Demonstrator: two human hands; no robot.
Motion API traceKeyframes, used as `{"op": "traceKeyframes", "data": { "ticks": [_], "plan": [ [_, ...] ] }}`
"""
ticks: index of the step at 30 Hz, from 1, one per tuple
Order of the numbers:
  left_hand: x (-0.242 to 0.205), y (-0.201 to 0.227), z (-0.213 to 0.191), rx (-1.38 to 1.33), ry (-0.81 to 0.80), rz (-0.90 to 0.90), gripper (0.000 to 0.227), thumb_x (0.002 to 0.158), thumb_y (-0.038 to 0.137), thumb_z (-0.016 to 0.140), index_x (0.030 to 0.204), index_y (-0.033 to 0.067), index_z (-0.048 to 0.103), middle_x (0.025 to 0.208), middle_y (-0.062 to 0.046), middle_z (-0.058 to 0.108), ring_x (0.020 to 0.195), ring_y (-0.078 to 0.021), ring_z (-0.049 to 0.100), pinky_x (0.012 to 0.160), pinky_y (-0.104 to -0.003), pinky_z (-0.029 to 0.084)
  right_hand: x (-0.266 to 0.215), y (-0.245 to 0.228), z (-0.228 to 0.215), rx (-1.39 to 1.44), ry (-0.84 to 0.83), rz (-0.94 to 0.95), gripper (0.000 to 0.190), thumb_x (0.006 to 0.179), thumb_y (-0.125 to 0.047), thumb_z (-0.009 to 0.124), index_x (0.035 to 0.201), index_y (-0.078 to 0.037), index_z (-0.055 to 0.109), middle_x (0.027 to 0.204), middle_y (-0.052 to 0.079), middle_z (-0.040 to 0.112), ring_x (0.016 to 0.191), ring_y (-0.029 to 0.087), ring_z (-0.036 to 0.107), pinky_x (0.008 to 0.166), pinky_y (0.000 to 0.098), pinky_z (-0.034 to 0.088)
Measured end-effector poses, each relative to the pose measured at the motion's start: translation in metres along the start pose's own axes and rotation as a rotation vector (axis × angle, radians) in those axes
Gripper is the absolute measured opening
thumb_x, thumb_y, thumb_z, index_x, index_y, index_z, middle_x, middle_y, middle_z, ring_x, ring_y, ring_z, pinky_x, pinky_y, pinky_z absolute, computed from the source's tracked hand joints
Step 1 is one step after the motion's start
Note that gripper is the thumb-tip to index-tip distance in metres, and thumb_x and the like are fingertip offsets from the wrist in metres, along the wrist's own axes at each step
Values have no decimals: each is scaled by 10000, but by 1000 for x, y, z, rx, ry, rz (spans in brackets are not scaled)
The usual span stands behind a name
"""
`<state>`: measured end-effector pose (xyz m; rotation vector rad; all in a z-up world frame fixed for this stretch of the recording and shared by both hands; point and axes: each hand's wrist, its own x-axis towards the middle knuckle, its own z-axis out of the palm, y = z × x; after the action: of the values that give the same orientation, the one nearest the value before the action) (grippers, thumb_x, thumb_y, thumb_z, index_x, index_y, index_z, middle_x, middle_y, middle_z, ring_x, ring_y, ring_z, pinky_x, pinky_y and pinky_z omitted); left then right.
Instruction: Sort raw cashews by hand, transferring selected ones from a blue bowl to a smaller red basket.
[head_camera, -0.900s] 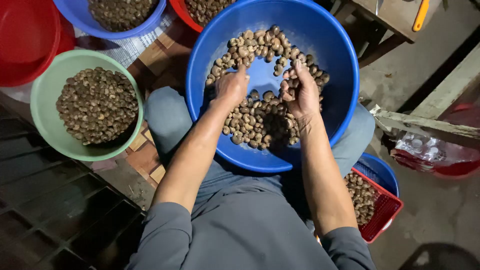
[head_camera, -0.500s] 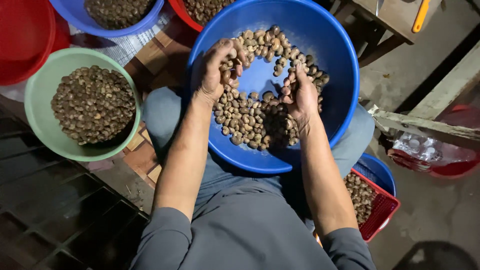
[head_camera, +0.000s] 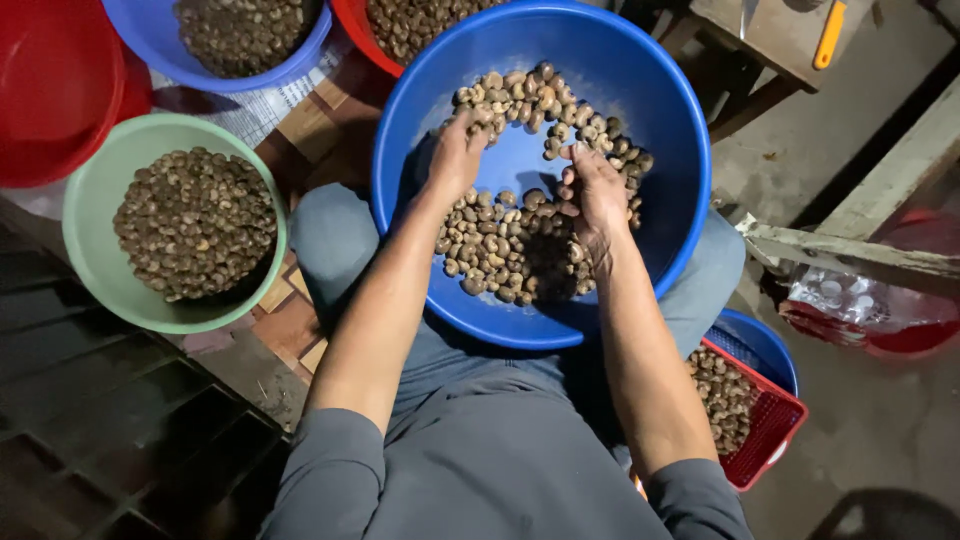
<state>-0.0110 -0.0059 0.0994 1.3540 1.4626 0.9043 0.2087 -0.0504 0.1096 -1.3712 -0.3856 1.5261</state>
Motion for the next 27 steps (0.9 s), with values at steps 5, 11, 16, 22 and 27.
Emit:
{"op": "traceKeyframes", "data": {
  "ticks": [5,11,16,22,27],
  "plan": [
    [4,-40,17,320,-208,2,430,1091,58,513,1483,-45,369,1341,-358,590,1240,-539,584,1067,-722,472,2,1,-2,11,5,9,234,1030,-318,672,1036,-84,678,638,12,529,509,103,525,354,152,335],
    [12,-37,17,589,-238,-83,420,1075,188,517,1436,-1,414,1119,-334,707,1076,-546,672,966,-738,476,3,4,-3,-10,18,5,230,1025,-313,678,1033,-84,688,621,7,541,507,97,539,359,149,331],
    [25,-81,28,545,-241,-14,244,1057,201,525,1253,57,504,1054,-262,734,1047,-505,691,955,-675,493,2,3,-3,-22,20,1,230,1022,-305,682,1020,-75,680,614,8,544,504,93,532,359,151,334],
    [14,-48,20,686,-361,-146,402,1048,338,527,1326,59,444,1113,-321,721,1149,-527,643,999,-711,423,3,8,7,-115,45,-29,195,1011,-283,703,966,-98,661,594,29,552,473,109,530,341,176,366],
    [13,-42,21,766,-442,-234,426,1036,265,545,1383,98,362,1106,-304,721,1135,-516,654,962,-694,438,4,8,30,-588,-61,-177,263,995,-303,709,1072,-52,704,641,79,594,547,133,594,406,297,581]
  ]
}}
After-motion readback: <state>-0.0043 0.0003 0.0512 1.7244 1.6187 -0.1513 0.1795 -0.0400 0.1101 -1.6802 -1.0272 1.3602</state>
